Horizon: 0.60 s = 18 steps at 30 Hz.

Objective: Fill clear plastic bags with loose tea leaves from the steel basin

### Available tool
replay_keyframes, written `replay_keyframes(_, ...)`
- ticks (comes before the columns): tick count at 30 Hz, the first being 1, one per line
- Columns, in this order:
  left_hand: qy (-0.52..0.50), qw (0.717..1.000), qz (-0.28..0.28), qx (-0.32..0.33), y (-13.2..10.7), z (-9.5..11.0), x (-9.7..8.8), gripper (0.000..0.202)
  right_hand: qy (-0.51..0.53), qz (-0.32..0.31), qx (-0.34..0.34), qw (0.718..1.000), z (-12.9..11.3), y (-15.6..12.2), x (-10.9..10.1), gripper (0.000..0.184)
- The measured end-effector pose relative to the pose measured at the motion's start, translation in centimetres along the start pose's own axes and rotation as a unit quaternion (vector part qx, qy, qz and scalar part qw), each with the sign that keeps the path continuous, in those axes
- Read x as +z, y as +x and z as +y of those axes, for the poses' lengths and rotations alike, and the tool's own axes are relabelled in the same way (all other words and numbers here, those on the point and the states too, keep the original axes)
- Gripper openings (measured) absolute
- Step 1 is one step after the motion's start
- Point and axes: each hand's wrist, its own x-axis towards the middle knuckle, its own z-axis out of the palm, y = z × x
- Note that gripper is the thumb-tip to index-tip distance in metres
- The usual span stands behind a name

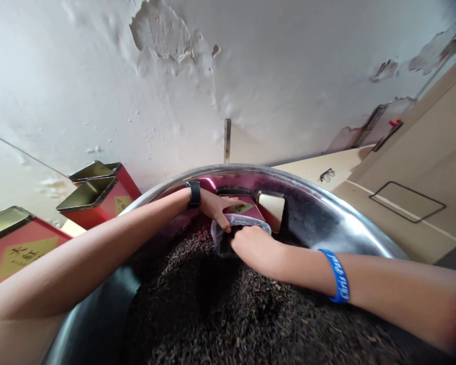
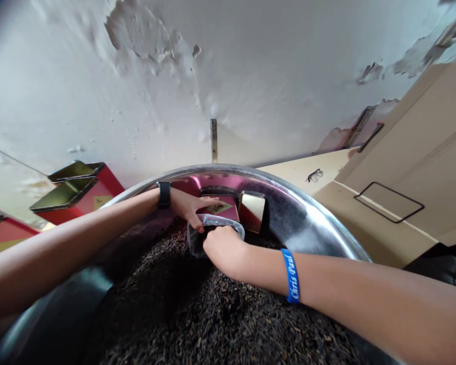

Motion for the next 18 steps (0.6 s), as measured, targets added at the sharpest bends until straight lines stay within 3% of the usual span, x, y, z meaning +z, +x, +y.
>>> replay_keyframes(3, 0.013, 1.0, 0.009, -0.004, 0.0, 0.2, 0.2, 0.113, 0.05, 0.056, -0.102, 0.992, -1.4, -1.7, -1.4, 0.015)
replay_keyframes(5, 0.016, 1.0, 0.017, -0.005, -0.1, 0.3, 0.4, 0.111, 0.105, 0.046, -0.19, 0.975, -2.3, -2.5, -1.8, 0.017)
replay_keyframes(7, 0.014, 1.0, 0.021, -0.004, -0.1, 0.4, 0.4, 0.111, 0.128, 0.018, -0.243, 0.961, -2.8, -2.8, -1.3, 0.033)
replay_keyframes(10, 0.014, 1.0, 0.021, -0.011, 0.0, 0.4, 0.5, 0.113, 0.107, 0.0, -0.265, 0.958, -3.0, -2.4, -0.1, 0.053)
replay_keyframes(13, 0.011, 0.999, 0.036, -0.013, 0.0, 0.4, 0.5, 0.113, 0.095, -0.054, -0.272, 0.956, -2.7, -1.8, 0.2, 0.061)
replay_keyframes(16, 0.005, 0.999, 0.037, -0.011, 0.0, 0.4, 0.5, 0.113, 0.082, -0.127, -0.254, 0.955, -2.1, -1.6, -0.8, 0.048)
replay_keyframes(18, 0.002, 0.999, 0.034, -0.013, 0.0, 0.5, 0.5, 0.112, 0.069, -0.142, -0.243, 0.957, -1.5, -1.5, -1.6, 0.034)
